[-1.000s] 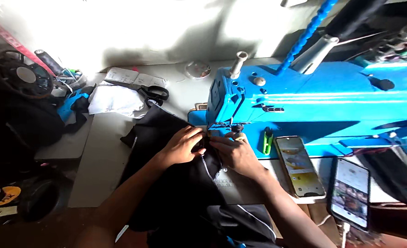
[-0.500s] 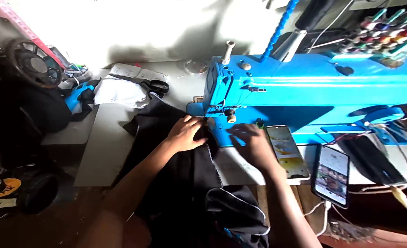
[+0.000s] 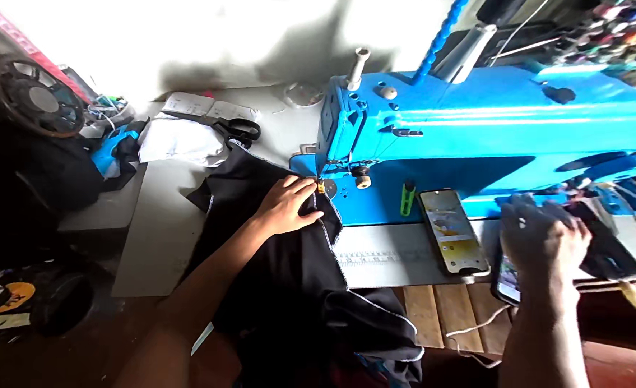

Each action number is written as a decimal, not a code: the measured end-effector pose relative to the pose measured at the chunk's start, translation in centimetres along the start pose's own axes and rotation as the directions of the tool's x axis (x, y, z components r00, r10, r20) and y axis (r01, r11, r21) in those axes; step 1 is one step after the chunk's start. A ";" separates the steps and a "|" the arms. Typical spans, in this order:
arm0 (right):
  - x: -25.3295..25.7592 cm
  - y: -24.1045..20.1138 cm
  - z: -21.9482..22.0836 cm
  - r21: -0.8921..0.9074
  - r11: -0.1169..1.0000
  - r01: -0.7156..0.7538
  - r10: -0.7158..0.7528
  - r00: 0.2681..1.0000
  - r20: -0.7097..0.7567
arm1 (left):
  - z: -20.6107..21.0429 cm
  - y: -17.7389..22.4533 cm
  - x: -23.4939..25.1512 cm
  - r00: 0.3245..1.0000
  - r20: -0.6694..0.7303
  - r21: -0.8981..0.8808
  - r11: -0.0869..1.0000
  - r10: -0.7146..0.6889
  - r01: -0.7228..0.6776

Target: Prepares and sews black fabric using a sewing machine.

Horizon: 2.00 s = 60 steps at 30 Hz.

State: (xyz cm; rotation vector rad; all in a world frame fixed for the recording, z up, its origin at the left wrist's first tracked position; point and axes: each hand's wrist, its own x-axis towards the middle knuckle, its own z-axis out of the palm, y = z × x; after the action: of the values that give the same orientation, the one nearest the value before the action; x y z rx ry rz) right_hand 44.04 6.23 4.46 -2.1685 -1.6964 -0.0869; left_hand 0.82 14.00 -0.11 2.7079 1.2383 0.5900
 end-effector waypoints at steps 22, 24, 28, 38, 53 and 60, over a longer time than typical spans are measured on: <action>-2.7 -15.4 7.6 0.320 0.395 0.861 -0.903 0.428 -0.036 | -2.6 3.4 0.4 0.978 0.115 0.009 0.984 -0.177 0.177; -3.1 -15.4 7.8 0.383 0.429 0.818 -0.870 0.488 -0.068 | -3.2 7.3 0.6 0.888 0.201 -0.024 0.904 -0.414 0.427; -3.8 -15.5 7.5 0.535 0.494 0.685 -0.801 0.598 -0.025 | -1.6 10.6 -0.6 0.775 0.285 -0.065 0.795 -0.564 0.603; -0.9 -16.7 7.1 0.535 0.579 0.615 -0.757 0.649 0.073 | 0.1 6.7 -3.1 0.933 0.102 0.020 0.939 -0.344 0.343; 0.5 -20.8 5.8 0.534 0.827 0.175 -0.481 0.713 0.510 | 0.8 6.2 -3.6 0.984 -0.089 -0.044 0.987 -0.156 0.153; -0.5 -20.4 6.6 0.475 0.809 0.346 -0.541 0.754 0.372 | 0.7 6.4 -3.4 0.985 0.000 -0.026 0.984 -0.175 0.175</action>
State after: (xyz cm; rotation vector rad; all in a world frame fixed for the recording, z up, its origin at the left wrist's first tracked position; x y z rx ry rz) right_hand 23.43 11.99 3.53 -1.5193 -2.2687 0.6760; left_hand 3.54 7.26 -0.18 2.5429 1.4399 0.5833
